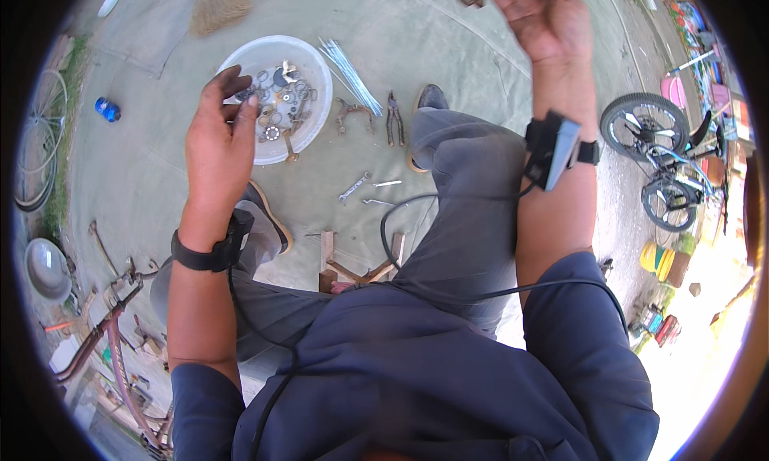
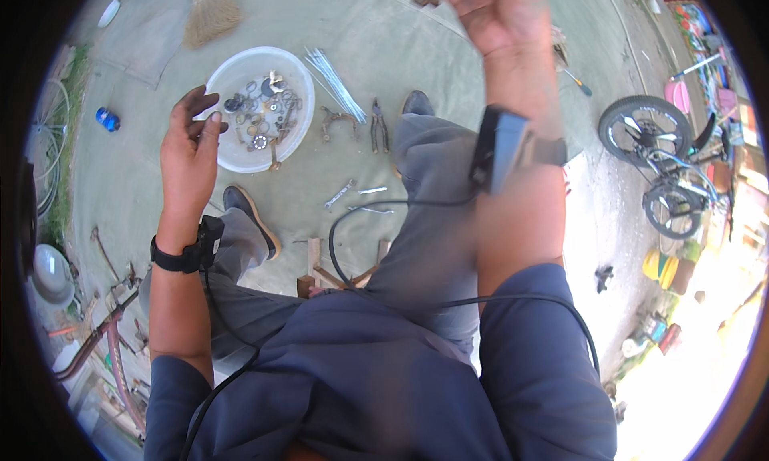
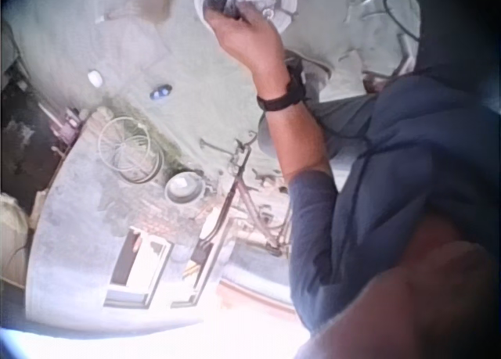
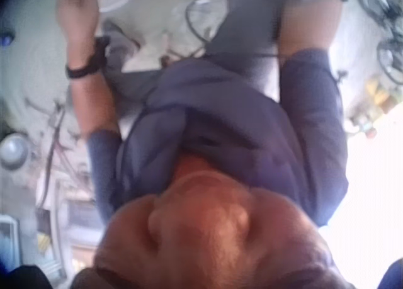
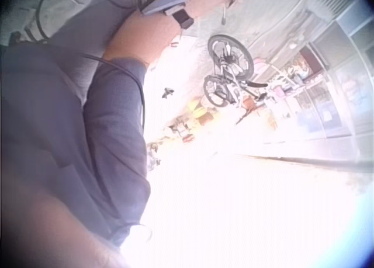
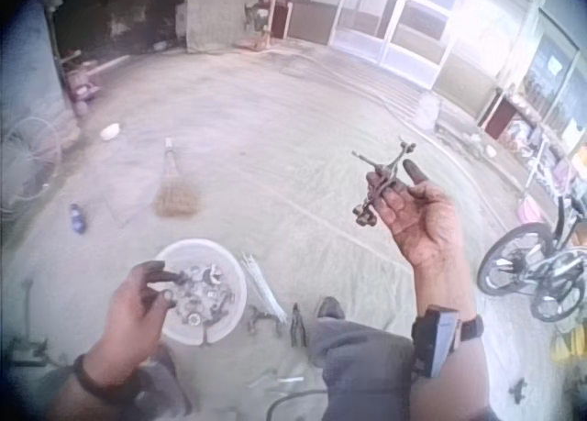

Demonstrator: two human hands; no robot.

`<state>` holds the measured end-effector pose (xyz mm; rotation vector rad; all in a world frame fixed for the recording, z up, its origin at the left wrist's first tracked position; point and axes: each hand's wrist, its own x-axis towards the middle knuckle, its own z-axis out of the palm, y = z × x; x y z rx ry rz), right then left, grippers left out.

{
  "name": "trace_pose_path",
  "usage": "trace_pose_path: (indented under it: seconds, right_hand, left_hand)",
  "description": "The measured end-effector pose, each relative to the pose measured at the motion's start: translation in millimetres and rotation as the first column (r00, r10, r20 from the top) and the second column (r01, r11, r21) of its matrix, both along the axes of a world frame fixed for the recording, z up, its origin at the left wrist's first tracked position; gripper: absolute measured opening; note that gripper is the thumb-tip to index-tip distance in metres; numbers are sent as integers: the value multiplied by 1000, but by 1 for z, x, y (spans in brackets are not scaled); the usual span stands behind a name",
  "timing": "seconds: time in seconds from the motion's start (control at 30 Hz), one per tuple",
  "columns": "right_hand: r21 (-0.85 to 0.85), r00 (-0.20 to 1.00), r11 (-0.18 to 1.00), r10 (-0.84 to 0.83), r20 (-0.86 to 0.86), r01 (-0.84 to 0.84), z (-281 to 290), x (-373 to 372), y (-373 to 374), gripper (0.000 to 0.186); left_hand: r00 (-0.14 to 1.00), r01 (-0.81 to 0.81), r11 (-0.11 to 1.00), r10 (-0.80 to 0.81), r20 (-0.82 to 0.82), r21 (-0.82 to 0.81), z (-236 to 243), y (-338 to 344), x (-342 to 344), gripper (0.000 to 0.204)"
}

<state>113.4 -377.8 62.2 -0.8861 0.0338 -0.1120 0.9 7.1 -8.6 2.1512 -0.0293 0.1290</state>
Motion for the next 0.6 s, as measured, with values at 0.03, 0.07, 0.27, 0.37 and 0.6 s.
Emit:
trace_pose_path:
  seconds: [0.03,0.07,0.27,0.37,0.6]
  right_hand:
    - [-49,998,997,-60,1,60,6,-3,-23,51]
    - [-97,993,988,-119,5,119,11,-7,-46,51]
    - [-388,936,893,-312,-164,230,-35,-43,-164,50]
    - [-411,787,888,-399,-470,205,-117,-76,-216,27]
    - [-477,756,861,-191,-626,-177,-334,-220,-245,25]
  left_hand:
    - [1000,6,1000,-6,-11,9,-1,-1,1,39]
    - [1000,14,999,-14,0,31,-3,-2,2,40]
    - [998,51,996,-48,-38,77,-14,-11,8,40]
    - [997,49,989,-41,-60,136,-20,-13,11,40]
    - [982,-28,993,50,-181,119,-28,6,22,42]
